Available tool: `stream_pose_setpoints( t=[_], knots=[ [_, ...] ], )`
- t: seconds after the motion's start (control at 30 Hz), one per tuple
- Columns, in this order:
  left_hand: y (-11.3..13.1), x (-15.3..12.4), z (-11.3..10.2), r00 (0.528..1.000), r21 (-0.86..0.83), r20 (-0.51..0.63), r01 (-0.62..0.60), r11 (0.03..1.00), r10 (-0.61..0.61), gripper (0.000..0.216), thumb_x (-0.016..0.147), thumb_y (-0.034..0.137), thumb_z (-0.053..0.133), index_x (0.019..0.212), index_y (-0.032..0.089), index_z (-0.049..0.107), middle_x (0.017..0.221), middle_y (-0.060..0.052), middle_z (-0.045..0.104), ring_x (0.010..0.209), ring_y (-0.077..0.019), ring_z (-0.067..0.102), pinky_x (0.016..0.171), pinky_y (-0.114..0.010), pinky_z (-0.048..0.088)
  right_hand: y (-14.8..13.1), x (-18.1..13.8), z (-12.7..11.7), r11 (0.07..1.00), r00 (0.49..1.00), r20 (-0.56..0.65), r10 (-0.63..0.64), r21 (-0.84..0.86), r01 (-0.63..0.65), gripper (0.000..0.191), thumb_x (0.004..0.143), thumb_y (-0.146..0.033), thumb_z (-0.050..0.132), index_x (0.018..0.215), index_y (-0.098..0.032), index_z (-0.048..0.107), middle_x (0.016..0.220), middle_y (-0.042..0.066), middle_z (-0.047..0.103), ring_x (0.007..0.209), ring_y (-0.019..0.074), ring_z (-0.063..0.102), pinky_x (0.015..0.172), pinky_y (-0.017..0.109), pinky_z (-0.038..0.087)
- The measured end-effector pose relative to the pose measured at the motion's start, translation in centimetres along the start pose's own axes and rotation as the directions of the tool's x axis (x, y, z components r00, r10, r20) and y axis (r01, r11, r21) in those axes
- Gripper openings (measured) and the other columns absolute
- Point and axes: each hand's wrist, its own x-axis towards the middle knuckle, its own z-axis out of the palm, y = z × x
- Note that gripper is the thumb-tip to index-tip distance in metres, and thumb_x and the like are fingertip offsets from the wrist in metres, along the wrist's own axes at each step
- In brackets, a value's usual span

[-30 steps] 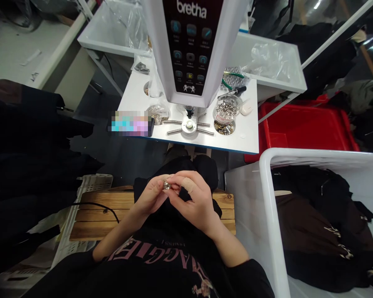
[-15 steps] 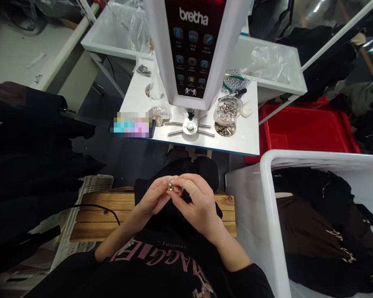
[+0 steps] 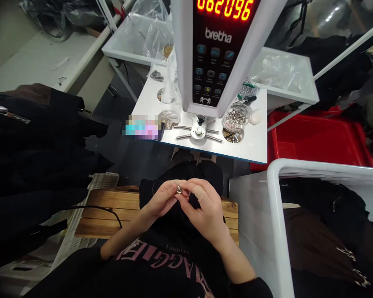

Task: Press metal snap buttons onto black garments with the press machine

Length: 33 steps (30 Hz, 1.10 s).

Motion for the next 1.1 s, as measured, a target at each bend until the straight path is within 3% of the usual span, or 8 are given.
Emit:
stream_pose_setpoints(
  t=[0.27,0.47,0.73,0.87,0.93,1.0,1.1],
  knots=[
    [-0.3,0.1,-0.2,0.999,0.007,0.015,0.052,0.999,-0.052,0.036,0.076,0.048,0.064,0.067,0.013,0.062,0.065,-0.001,0.051,0.063,-0.0109,0.046,0.064,-0.024,0.038,0.2,0.0,-0.4,0.999,1.000,0.012,0.002,0.047,-0.002,0.026,0.080,-0.009,0.061,0.100,-0.026,0.064,0.095,0.004,0.063,0.086,0.0169,0.062,0.075,0.033,0.055],
    [-0.4,0.5,-0.5,0.998,0.028,0.065,0.011,1.000,-0.012,0.035,0.082,0.043,0.058,0.067,0.012,0.062,0.065,-0.002,0.050,0.064,-0.0110,0.046,0.063,-0.023,0.037,0.5,0.5,-0.6,0.996,0.996,0.058,0.066,0.061,-0.069,0.019,0.080,-0.009,0.062,0.093,-0.023,0.064,0.090,0.003,0.063,0.081,0.0145,0.061,0.073,0.029,0.053],
    [-1.2,1.8,-2.4,0.998,-0.052,0.047,0.052,0.997,-0.049,0.037,0.082,0.046,0.057,0.076,0.011,0.066,0.072,-0.005,0.058,0.066,-0.0122,0.051,0.061,-0.023,0.038,2.1,1.5,0.2,0.996,0.993,0.077,0.092,0.014,-0.093,0.009,0.082,-0.013,0.060,0.086,-0.020,0.063,0.086,0.003,0.061,0.078,0.0143,0.060,0.072,0.028,0.050],
    [-4.9,3.8,-6.3,0.973,-0.200,-0.035,0.217,0.955,-0.229,0.044,0.087,0.048,0.049,0.095,0.008,0.066,0.084,-0.011,0.064,0.072,-0.0162,0.059,0.061,-0.024,0.042,4.5,2.7,0.3,0.992,0.993,0.033,0.115,-0.056,-0.113,0.005,0.083,-0.017,0.060,0.084,-0.020,0.063,0.086,0.003,0.062,0.080,0.0149,0.059,0.073,0.028,0.048],
    [-7.8,4.8,-8.7,0.891,-0.351,-0.179,0.338,0.874,-0.416,0.034,0.090,0.033,0.049,0.091,0.005,0.066,0.078,-0.011,0.065,0.066,-0.0121,0.059,0.059,-0.020,0.041,6.3,3.8,0.2,0.987,0.992,-0.003,0.124,-0.104,-0.123,0.004,0.083,-0.019,0.059,0.082,-0.020,0.063,0.084,0.002,0.062,0.077,0.0149,0.058,0.072,0.028,0.047],
    [-10.4,5.4,-10.9,0.844,-0.423,-0.233,0.360,0.831,-0.484,0.035,0.094,0.023,0.037,0.085,0.004,0.066,0.068,-0.008,0.063,0.057,-0.0076,0.055,0.058,-0.017,0.040,8.3,5.3,0.0,0.981,0.991,-0.046,0.127,-0.145,-0.132,0.004,0.083,-0.021,0.059,0.080,-0.020,0.062,0.081,0.002,0.062,0.073,0.0148,0.056,0.070,0.029,0.047],
    [-12.7,5.7,-12.7,0.832,-0.479,-0.246,0.342,0.808,-0.498,0.036,0.094,0.020,0.033,0.087,0.005,0.065,0.066,-0.007,0.062,0.055,-0.0071,0.055,0.057,-0.016,0.041,11.3,8.0,0.0,0.977,0.991,-0.095,0.099,-0.178,-0.114,0.006,0.082,-0.022,0.059,0.078,-0.020,0.062,0.079,0.002,0.061,0.072,0.0153,0.056,0.069,0.029,0.047]
  ],
)
